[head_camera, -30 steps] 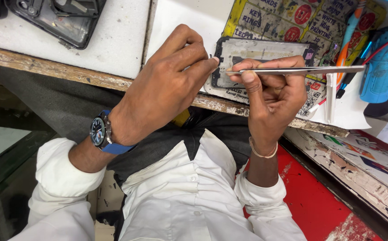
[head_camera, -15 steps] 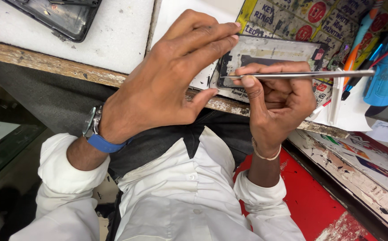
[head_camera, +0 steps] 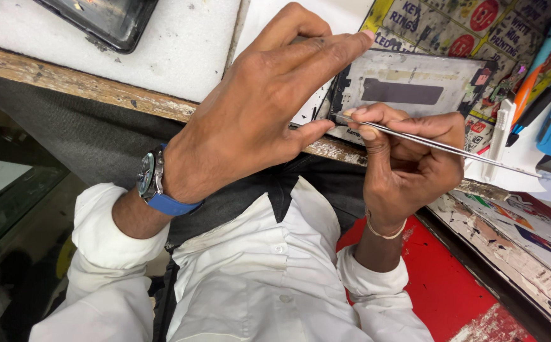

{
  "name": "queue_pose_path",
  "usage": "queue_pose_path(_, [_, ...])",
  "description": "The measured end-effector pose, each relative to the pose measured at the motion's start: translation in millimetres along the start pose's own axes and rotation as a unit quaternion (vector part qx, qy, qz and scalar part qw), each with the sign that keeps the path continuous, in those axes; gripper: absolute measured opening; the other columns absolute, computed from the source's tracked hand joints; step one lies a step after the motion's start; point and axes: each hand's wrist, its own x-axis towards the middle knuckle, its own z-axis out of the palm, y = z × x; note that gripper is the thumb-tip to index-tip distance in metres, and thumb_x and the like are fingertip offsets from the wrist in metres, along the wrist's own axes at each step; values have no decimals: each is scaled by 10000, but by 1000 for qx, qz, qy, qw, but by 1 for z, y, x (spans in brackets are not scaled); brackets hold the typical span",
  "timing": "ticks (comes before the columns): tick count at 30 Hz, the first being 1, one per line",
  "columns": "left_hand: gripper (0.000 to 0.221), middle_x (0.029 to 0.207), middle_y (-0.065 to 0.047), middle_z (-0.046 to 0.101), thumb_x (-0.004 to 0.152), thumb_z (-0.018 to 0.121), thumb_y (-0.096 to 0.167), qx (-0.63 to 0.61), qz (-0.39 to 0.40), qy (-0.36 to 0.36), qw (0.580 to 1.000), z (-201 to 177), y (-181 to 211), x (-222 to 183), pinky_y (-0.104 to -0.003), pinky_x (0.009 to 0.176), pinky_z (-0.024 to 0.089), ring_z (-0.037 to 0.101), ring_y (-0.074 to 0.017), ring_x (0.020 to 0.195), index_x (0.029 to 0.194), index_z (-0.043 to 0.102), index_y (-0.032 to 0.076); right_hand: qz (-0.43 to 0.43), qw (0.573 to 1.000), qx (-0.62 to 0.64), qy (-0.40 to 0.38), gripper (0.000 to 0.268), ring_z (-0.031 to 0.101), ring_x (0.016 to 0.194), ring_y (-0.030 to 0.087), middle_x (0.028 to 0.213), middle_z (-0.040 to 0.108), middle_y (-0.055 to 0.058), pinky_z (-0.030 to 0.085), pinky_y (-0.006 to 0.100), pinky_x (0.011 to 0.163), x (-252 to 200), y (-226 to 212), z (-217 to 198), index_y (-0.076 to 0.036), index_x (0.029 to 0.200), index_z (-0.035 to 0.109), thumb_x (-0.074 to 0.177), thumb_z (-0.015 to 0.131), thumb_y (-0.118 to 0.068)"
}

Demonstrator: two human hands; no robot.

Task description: The person cleans adhesive residue from a mobile phone frame using a scraper and then applies new adhesive from a tube along the edges of the frame.

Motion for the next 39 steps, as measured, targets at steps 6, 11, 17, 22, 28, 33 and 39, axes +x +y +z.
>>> queue_pose_path(6, [781,1286,-125,625,784,932,84,-3,9,4,1000,2,-2,0,-355,1034,548,540,-288,1267,1419,485,-3,5,1000,14,3,302,741,1005,269,1024,681,271,673,393,931,0,2,-1,16,1122,400,1054,654,167])
queue_pose_path(11, [796,1261,-126,632,778,934,80,2,5,-3,1000,0,-2,1,-363,1016,549,540,-289,1252,1439,500,-3,2,1000,8,-1,301,743,1001,270,1021,682,272,672,392,924,1,2,0,18,1123,403,1056,652,173])
queue_pose_path(17, [781,1301,-123,636,771,932,87,11,21,1,1000,0,-2,0,-366,1021,549,533,-291,1249,1425,514,2,-10,1000,-1,-1,298,746,996,273,1013,686,280,671,385,917,1,0,1,14,1119,405,1060,649,175])
queue_pose_path(22, [751,1273,-121,655,772,947,77,5,22,13,1000,4,-1,0,-359,993,559,570,-284,1206,1395,536,-6,-32,999,-9,0,273,753,991,283,1024,692,289,679,378,896,1,3,3,10,1110,402,1070,623,165])
queue_pose_path(28, [720,1247,-122,669,770,957,73,17,15,31,999,10,-1,-3,-354,985,565,586,-276,1198,1362,554,-6,-49,999,-12,-2,296,755,987,273,1027,704,301,674,357,882,2,7,4,4,1110,376,1076,629,153])
queue_pose_path(33, [717,1239,-131,669,769,964,92,25,20,27,999,7,0,-2,-374,1001,561,583,-285,1221,1345,549,-12,-65,998,-20,-1,308,756,994,272,1049,707,304,677,354,888,7,6,8,-2,1102,358,1084,633,136])
queue_pose_path(39, [776,1218,-146,642,763,947,87,9,16,22,1000,6,1,-1,-386,980,555,593,-294,1185,1405,524,-13,-39,999,-26,-9,337,752,959,233,1057,722,276,657,315,874,9,-1,5,-17,1092,330,1080,625,147])
